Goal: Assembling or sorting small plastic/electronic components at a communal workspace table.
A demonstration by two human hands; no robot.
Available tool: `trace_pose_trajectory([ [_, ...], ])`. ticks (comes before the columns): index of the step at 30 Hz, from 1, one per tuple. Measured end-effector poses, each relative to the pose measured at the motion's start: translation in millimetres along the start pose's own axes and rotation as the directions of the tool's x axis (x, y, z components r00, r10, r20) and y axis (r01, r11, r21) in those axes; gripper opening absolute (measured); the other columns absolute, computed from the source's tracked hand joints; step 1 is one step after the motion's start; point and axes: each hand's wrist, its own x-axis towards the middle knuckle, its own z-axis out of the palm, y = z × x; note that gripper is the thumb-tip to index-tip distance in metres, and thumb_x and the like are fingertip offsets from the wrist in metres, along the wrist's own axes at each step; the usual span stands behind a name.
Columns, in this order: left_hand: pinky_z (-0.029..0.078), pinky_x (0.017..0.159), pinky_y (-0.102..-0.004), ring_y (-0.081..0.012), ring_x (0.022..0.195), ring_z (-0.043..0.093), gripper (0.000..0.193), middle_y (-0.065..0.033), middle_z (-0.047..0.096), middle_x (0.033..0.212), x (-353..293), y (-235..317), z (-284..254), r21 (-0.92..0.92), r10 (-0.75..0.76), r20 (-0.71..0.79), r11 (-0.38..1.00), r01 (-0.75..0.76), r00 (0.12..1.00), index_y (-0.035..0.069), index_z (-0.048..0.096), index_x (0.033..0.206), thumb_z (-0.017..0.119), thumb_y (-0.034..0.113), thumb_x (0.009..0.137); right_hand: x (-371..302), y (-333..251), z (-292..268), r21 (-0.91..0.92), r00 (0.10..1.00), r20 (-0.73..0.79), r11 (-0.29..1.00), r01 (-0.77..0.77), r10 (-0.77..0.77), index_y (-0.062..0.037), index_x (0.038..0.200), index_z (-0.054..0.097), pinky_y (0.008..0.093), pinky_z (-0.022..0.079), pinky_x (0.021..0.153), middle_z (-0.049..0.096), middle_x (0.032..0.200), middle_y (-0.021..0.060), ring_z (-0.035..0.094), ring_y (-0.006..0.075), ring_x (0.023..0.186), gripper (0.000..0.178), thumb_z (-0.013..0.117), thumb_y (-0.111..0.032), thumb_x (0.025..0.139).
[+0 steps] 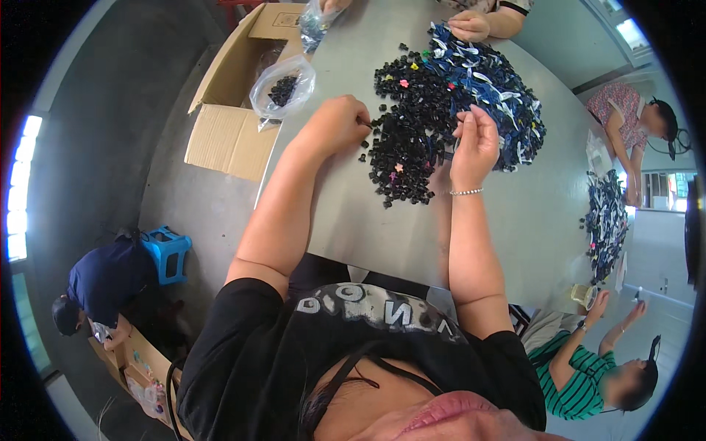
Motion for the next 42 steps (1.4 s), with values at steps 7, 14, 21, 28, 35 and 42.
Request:
trace_pose_trajectory([
  [7,0.051,0.069,-0.0366,-0.0281,0.073,0.065,0.020,-0.0172,0.067,0.080,-3.9,3.9,-23.8,0.004,-0.178,-0.248,0.983,0.185,0.952,0.001,0.069,0.085,0.067,0.014,0.069,-6.0,3.4,0.9,-0.037,0.998,0.058,0.999,-0.006,0.009,-0.0008,0.105,0.062,0.0166,0.043,0.060,0.066,0.088,0.0042,0.051,0.0030,0.065,0.014,0.054,-0.006,0.095],
  [14,0.048,0.088,-0.0397,-0.0340,0.100,0.061,0.024,-0.0186,0.065,0.103,6.8,-29.6,-45.4,0.151,-0.181,-0.668,0.917,0.370,0.722,0.004,0.070,0.096,0.058,0.004,0.075,-3.5,-6.9,0.4,-0.127,0.998,0.067,0.992,-0.005,0.013,-0.0007,0.104,0.063,0.0184,0.044,0.059,0.067,0.087,0.0050,0.052,0.0042,0.064,0.015,0.056,-0.009,0.094],
  [21,0.047,0.090,-0.0408,-0.0338,0.101,0.061,0.025,-0.0191,0.064,0.108,3.9,-22.6,-43.9,0.240,-0.288,-0.545,0.847,0.475,0.787,0.002,0.069,0.100,0.057,0.007,0.078,-11.3,9.0,3.7,-0.158,0.996,0.084,0.987,0.036,-0.023,-0.0020,0.102,0.063,0.0171,0.043,0.056,0.066,0.085,0.0028,0.052,0.0029,0.061,0.012,0.057,-0.008,0.093],
  [28,0.049,0.080,-0.0417,-0.0312,0.083,0.064,0.026,-0.0154,0.067,0.096,1.7,-32.2,-25.0,0.495,0.217,-0.689,0.838,0.230,0.691,0.003,0.067,0.102,0.066,0.015,0.078,-13.1,7.0,5.8,-0.157,0.993,0.106,0.986,0.059,-0.043,-0.0015,0.097,0.064,0.0200,0.046,0.060,0.068,0.085,0.0051,0.060,0.0063,0.068,0.010,0.062,-0.006,0.089],
  [35,0.049,0.067,-0.0344,-0.0248,0.069,0.060,0.033,-0.0132,0.061,0.094,-2.7,33.5,18.0,-0.031,0.043,-0.124,0.998,-0.047,0.991,0.002,0.063,0.107,0.071,0.015,0.077,-13.6,5.9,4.9,-0.327,0.902,0.419,0.909,0.259,-0.106,-0.0022,0.092,0.066,0.0261,0.047,0.056,0.063,0.081,0.0088,0.061,0.0169,0.064,0.010,0.066,-0.005,0.083],
  [42,0.048,0.060,-0.0307,-0.0182,0.062,0.056,0.023,-0.0104,0.058,0.086,2.7,33.9,37.0,0.019,0.203,-0.153,0.979,-0.202,0.967,0.001,0.063,0.096,0.072,0.008,0.077,-14.2,5.4,6.0,-0.343,0.890,0.437,0.891,0.297,-0.128,-0.0018,0.090,0.065,0.0305,0.050,0.060,0.064,0.084,0.0104,0.063,0.0239,0.068,0.008,0.064,-0.004,0.082],
])
